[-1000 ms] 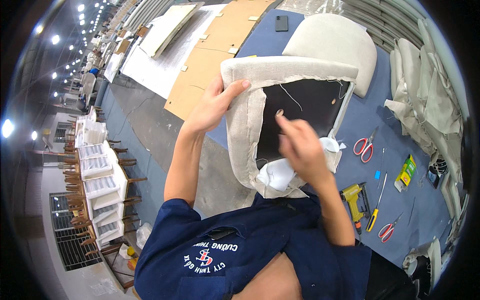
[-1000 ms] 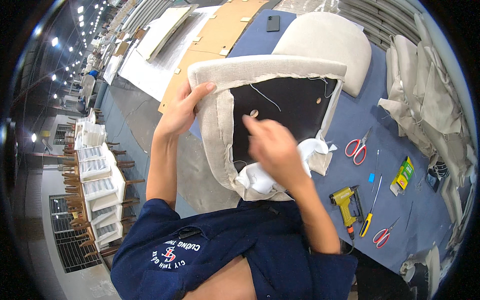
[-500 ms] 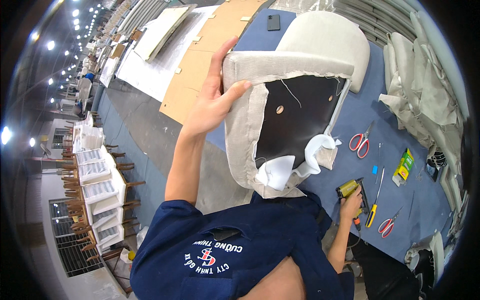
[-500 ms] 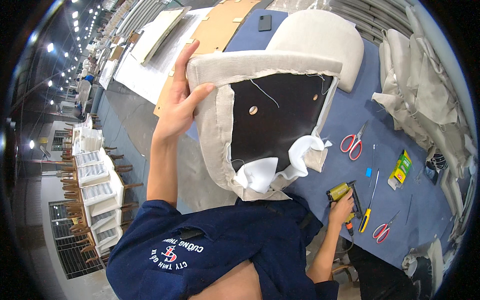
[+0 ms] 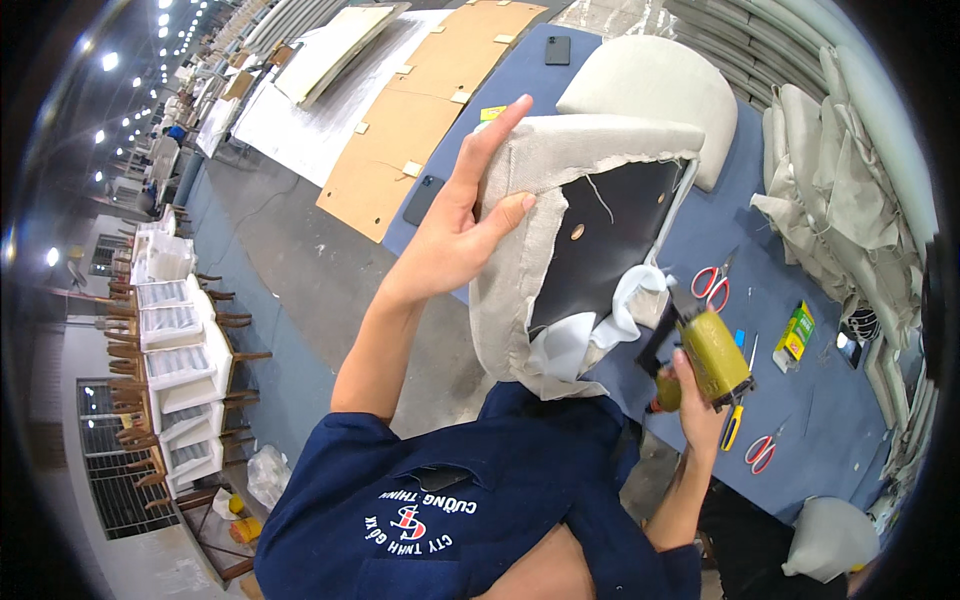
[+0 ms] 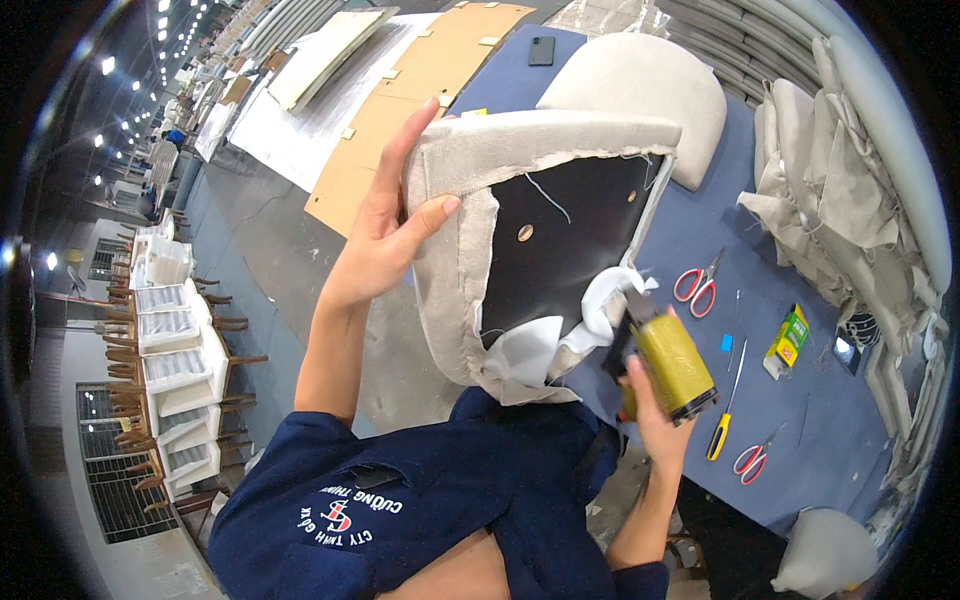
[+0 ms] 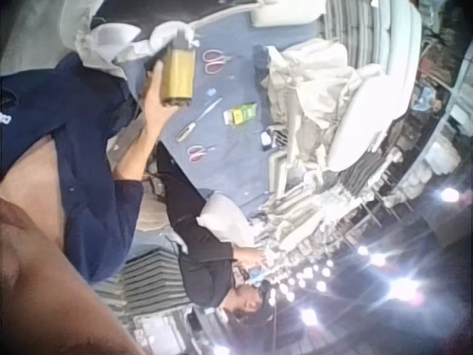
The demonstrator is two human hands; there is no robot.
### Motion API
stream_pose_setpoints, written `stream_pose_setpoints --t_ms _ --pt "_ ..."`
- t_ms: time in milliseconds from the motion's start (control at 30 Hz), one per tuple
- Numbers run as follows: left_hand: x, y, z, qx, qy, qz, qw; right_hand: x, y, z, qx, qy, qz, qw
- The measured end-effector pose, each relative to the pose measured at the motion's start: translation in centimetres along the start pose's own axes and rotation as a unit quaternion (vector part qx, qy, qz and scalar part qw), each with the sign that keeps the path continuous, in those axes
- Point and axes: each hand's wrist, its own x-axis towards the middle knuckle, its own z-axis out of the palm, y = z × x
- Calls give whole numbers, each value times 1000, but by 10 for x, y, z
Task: The person wraps a white fabric cover over a cushioned seat frame. They pull the fabric taut, fold the edges, and secure the material using a staple gun. The person repeatedly adjusts the fabric and applies staples along the perimeter to attach the cover to the frame.
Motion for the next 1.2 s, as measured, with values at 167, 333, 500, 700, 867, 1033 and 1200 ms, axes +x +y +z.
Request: stream_pose_setpoints --t_ms 167,333,500,700,867,1033,1200 --pt "-27 12 0 74 -24 17 997 -21 -96 69 168 -159 -51 972" --pt "-45 18 4 33 -29 30 999 -29 -118 99 232 -231 -3 945" --pt "-59 16 3 26 -19 21 999 -38 -113 111 197 -212 -7 957" --pt "-68 15 4 13 -14 16 1000 -42 -108 112 218 -239 -4 946" --pt "-71 20 5 35 -18 13 999 -48 -107 112 214 -238 -23 947" --pt "-70 23 10 28 -10 17 999 -57 -108 113 194 -204 -24 959" --pt "-69 26 15 39 -6 31 999 -61 -106 110 168 -186 -33 968"
